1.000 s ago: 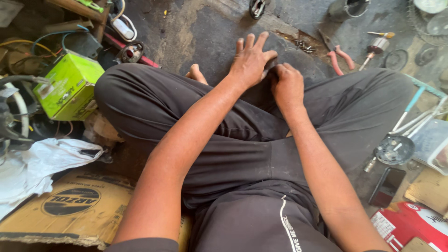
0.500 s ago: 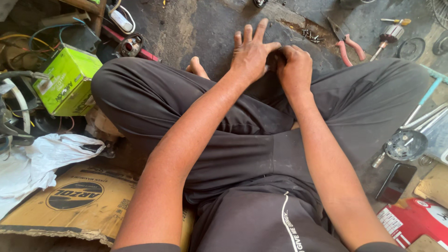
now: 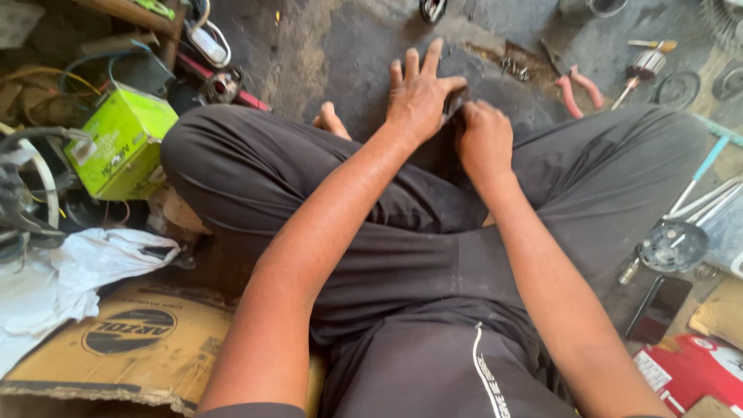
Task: The person sits cross-legged on the workshop floor and works on small motorcycle components in their lap, pressing and fitting parts together by hand. They pick up a screwdriver, reach into a cardboard box of wrenches and tools, and continue fitting the parts.
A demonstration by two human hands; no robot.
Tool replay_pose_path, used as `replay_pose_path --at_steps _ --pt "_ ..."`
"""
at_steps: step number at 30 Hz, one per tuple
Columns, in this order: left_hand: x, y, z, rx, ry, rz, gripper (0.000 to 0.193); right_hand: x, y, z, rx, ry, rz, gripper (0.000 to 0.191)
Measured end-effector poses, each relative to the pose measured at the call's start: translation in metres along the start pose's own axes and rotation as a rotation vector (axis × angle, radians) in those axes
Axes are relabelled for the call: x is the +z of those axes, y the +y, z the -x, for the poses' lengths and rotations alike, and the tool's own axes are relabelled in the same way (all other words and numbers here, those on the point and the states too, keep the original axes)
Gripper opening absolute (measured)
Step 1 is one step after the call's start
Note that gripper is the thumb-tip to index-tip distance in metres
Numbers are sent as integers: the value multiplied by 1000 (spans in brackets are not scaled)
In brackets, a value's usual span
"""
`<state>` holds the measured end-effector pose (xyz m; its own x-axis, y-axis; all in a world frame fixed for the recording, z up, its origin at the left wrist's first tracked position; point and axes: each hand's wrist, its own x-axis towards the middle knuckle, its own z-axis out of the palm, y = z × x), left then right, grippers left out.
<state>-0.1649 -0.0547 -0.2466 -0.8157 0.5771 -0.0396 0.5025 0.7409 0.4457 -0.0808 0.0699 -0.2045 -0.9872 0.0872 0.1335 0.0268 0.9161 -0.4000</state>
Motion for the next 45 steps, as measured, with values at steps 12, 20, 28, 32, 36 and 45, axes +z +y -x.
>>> replay_pose_path --at_steps 12,20,28,32,36,45 --pt "-1 1 -2 14 19 -20 38 -7 -7 2 0 -34 -45 2" --pt "-8 0 -1 -35 -77 29 52 -8 -5 -1 -48 -20 -53 4" --pt "-4 0 -5 -24 -81 -20 57 -11 -3 -13 41 2 -117 7" --pt "-8 0 -8 -40 -101 24 46 -14 -5 -7 13 -57 -83 3" --pt "-14 2 -6 -60 -175 40 55 -14 -1 -11 28 -33 -131 10" --pt "-6 0 -7 -32 -88 37 59 -12 0 -11 -32 -40 -59 5"
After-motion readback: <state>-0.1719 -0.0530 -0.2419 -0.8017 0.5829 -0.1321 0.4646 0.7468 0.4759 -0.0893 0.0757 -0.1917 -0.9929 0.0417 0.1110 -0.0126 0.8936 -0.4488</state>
